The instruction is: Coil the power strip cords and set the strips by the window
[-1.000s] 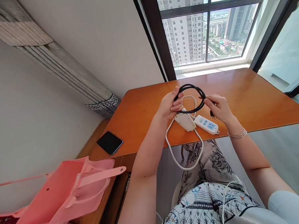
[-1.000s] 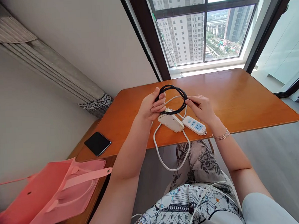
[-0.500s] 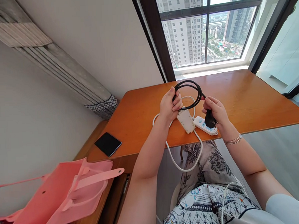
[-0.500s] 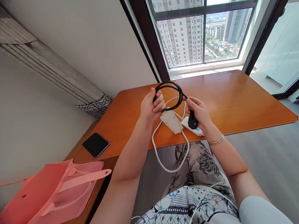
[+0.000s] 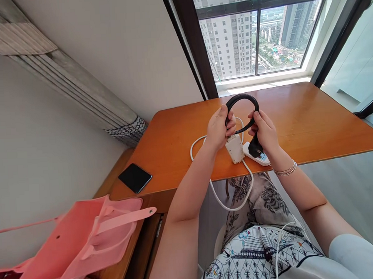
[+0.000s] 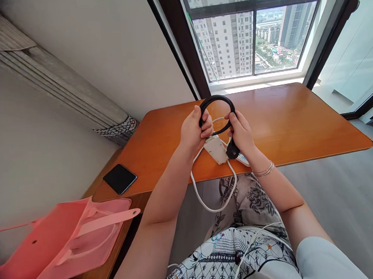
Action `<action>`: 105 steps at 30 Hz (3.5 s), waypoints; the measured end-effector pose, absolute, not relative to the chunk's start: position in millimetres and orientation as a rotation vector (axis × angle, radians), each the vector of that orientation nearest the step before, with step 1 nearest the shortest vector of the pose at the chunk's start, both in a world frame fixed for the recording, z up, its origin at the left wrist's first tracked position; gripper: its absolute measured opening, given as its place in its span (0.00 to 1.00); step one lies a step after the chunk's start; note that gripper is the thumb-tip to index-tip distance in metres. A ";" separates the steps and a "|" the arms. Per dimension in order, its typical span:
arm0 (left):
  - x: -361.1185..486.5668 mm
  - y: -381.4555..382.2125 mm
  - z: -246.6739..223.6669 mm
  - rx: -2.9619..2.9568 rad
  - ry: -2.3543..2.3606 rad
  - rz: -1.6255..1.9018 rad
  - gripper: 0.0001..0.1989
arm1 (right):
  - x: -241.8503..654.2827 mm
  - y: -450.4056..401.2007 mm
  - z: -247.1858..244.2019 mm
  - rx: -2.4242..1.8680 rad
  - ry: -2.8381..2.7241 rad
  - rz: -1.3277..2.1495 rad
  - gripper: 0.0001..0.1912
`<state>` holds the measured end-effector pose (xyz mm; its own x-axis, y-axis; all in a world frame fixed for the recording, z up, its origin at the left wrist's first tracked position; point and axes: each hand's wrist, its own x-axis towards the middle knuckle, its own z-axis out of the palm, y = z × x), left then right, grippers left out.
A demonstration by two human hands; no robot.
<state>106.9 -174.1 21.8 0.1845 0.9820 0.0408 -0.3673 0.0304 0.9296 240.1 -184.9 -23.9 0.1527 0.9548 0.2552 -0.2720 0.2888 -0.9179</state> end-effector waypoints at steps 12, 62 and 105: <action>106.9 -168.7 21.6 1.017 0.764 1.292 0.24 | 240.2 -187.2 -22.8 -0.770 -0.953 1.245 0.20; 99.3 -171.9 -4.4 1.677 0.762 1.357 0.17 | 267.6 -208.4 -2.8 -0.801 -0.958 1.633 0.16; 114.1 -187.0 -3.6 2.427 0.748 1.254 0.08 | 282.3 -201.6 -8.0 -0.992 -1.125 1.541 0.30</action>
<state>114.1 -187.0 -3.6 0.4809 0.5766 0.6606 0.3073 -0.8164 0.4889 282.3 -201.6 -8.0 -0.2182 0.9731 -0.0740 -0.2260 -0.1242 -0.9662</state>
